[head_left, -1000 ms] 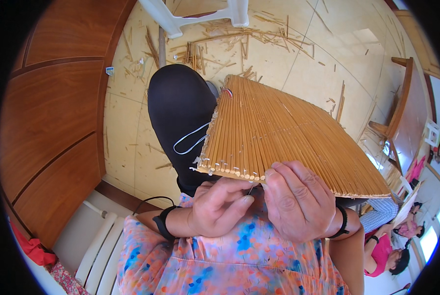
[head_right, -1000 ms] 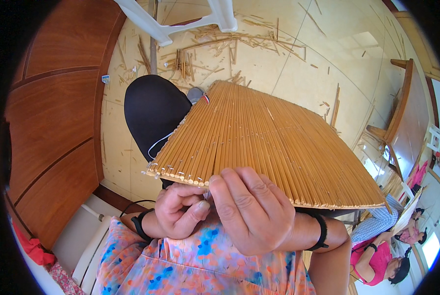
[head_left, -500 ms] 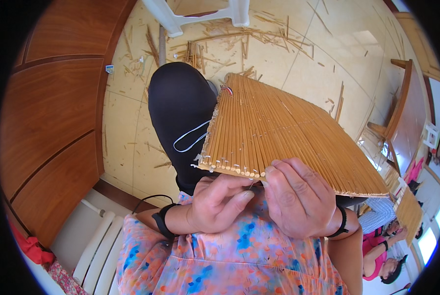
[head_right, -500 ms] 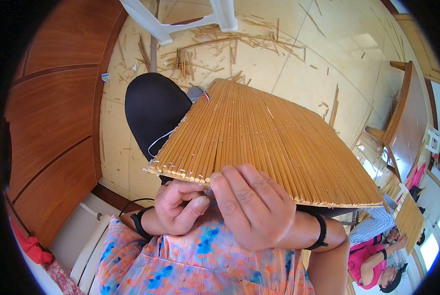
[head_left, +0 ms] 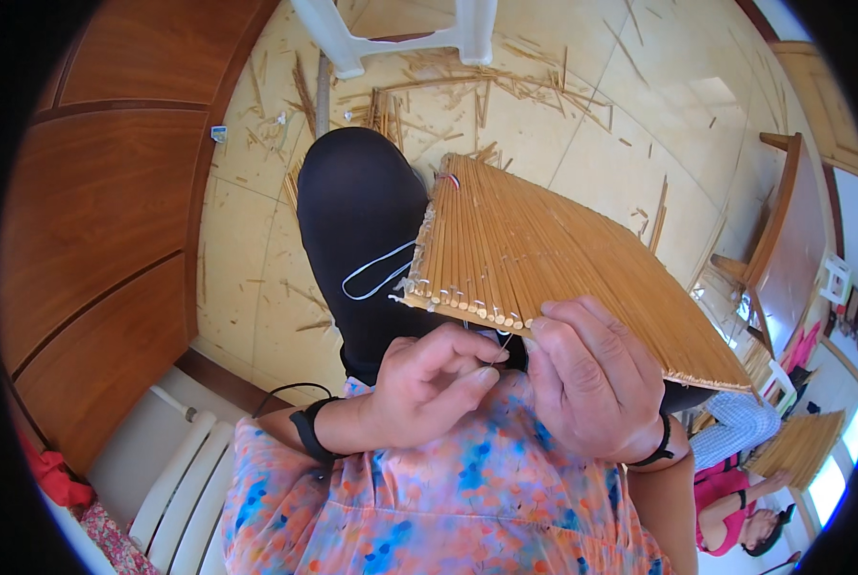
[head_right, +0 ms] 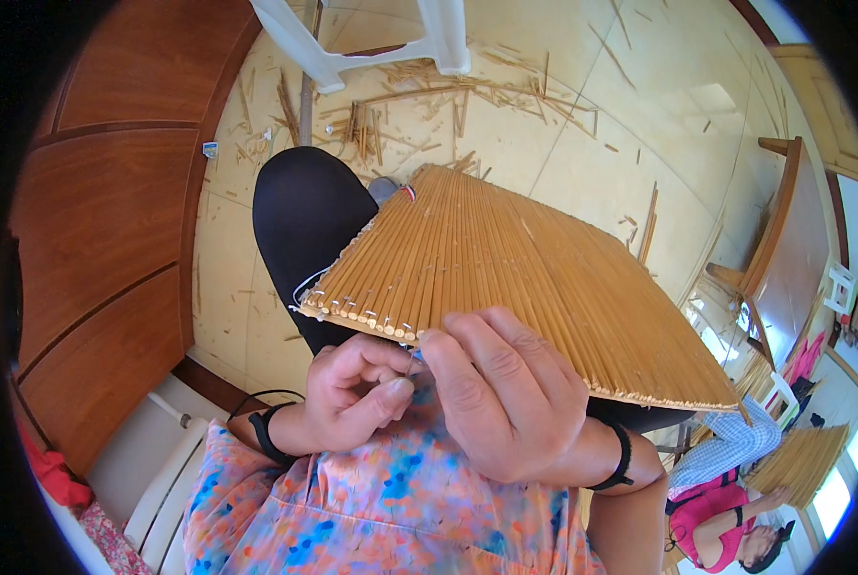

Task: The person is binding the edge of a bamboo mat with thread and a needle, pulling the thread through the bamboo slats to secure them.

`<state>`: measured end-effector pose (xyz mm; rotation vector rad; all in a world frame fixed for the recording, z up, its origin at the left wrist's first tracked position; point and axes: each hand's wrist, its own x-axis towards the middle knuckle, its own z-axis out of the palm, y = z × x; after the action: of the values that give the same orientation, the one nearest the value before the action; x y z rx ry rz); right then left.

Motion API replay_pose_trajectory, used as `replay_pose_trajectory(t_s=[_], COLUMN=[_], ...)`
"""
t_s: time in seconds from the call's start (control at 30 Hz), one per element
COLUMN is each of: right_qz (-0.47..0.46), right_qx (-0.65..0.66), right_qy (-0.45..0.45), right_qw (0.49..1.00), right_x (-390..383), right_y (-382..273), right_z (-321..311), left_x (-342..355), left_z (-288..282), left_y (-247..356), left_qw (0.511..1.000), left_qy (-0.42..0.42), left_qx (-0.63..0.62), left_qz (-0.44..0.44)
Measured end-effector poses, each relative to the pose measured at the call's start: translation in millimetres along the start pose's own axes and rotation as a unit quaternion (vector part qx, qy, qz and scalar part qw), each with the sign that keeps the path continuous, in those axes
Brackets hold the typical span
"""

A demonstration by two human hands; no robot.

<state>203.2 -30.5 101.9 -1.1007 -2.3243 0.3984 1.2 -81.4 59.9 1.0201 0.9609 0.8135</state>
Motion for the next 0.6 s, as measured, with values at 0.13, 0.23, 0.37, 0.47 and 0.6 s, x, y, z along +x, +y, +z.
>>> replay_pose_trajectory(t_s=[0.13,0.23,0.37,0.47,0.6], right_qz=[0.032,0.034,0.1,0.097,0.091], right_qx=[0.02,0.042,0.089,0.063,0.027], right_qy=[-0.001,0.008,0.002,-0.01,-0.019], right_qw=[0.999,0.999,0.991,0.993,0.995], right_x=[8,10,16,23,21], right_y=[-4,-3,-8,-7,-8], right_z=[0,2,-1,-7,-6], left_x=[-1,-1,3,2,2], left_z=[6,4,6,6,7], left_y=[-1,-1,0,1,0], left_qw=[0.991,0.987,0.99,0.994,0.994], left_qy=[0.02,0.004,0.001,0.001,0.005], left_qx=[-0.127,-0.151,-0.141,-0.112,-0.104], left_qz=[-0.041,-0.056,-0.021,0.01,0.014])
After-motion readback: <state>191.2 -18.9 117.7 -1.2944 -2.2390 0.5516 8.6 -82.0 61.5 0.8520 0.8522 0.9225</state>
